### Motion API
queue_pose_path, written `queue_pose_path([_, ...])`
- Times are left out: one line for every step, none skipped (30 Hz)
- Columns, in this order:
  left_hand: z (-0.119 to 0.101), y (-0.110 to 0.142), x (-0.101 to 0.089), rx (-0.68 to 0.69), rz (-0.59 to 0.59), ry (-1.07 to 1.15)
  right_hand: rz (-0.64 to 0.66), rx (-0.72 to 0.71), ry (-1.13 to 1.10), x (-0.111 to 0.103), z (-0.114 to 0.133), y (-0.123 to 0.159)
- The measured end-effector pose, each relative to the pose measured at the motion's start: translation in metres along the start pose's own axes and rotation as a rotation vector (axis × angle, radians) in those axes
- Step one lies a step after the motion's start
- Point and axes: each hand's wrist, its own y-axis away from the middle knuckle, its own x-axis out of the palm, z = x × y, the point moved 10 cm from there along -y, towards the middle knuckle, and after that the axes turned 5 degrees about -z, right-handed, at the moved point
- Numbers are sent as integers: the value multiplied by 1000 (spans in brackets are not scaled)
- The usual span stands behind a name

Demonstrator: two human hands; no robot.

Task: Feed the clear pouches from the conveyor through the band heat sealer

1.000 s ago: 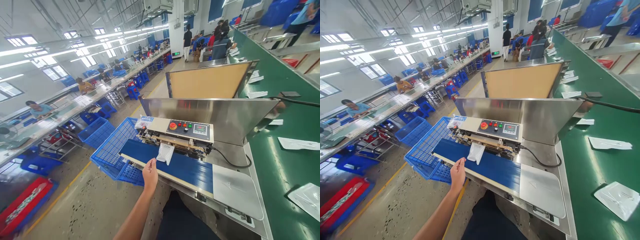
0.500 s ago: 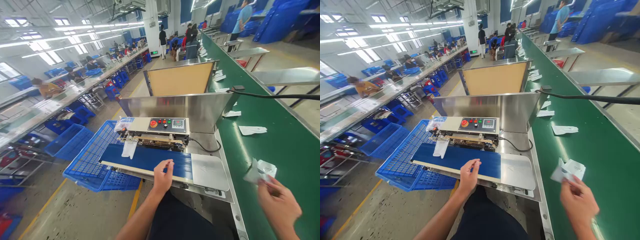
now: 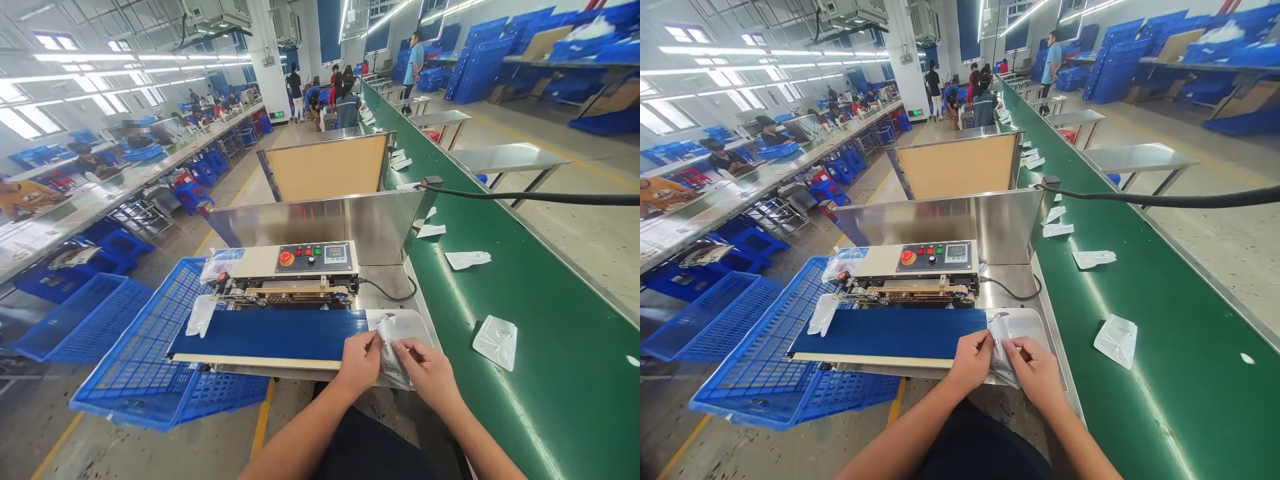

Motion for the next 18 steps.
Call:
queue_pose_path([10,-5,-1,-58,4,28,-6,23,15,-2,-4,-7])
queue_pose_path([23,-11,-3,-131,-8,63,-30,61,6,-4,-10,-15])
queue_pose_path([35,-17,-5,-209,-36,100,-66,112,-18,-6,-17,-23])
queue_pose_path([47,-24,-6,-280,-71,130,-99,169,-53,-6,-25,-31])
queue_pose_path([58,-30,-7,-338,-102,152,-117,227,-98,-3,-32,-38])
queue_pose_path([67,-36,-7,-377,-124,164,-119,279,-150,3,-39,-45])
queue_pose_path([74,-42,-8,-403,-146,170,-112,324,-201,10,-43,-51])
queue_pose_path([80,-47,-10,-429,-170,177,-102,361,-246,19,-46,-57])
queue_pose_path([86,-50,-13,-451,-197,182,-84,390,-277,28,-47,-62])
queue_pose_path([91,-53,-18,-468,-224,186,-64,408,-291,37,-47,-66])
queue_pose_path([96,-54,-24,-481,-252,189,-43,416,-288,45,-44,-71])
queue_pose_path([99,-55,-31,-490,-276,192,-19,415,-274,53,-41,-74])
queue_pose_path([103,-54,-39,-495,-299,196,6,408,-255,62,-37,-77])
queue_pose_path([105,-53,-48,-496,-319,199,31,398,-234,70,-32,-80])
queue_pose_path([107,-52,-58,-493,-337,202,55,390,-210,79,-28,-81])
queue_pose_path([108,-50,-67,-489,-354,205,79,384,-187,87,-24,-82])
queue_pose_path([109,-48,-77,-483,-370,208,107,375,-163,96,-20,-81])
queue_pose_path([109,-45,-86,-477,-383,210,140,366,-132,105,-16,-80])
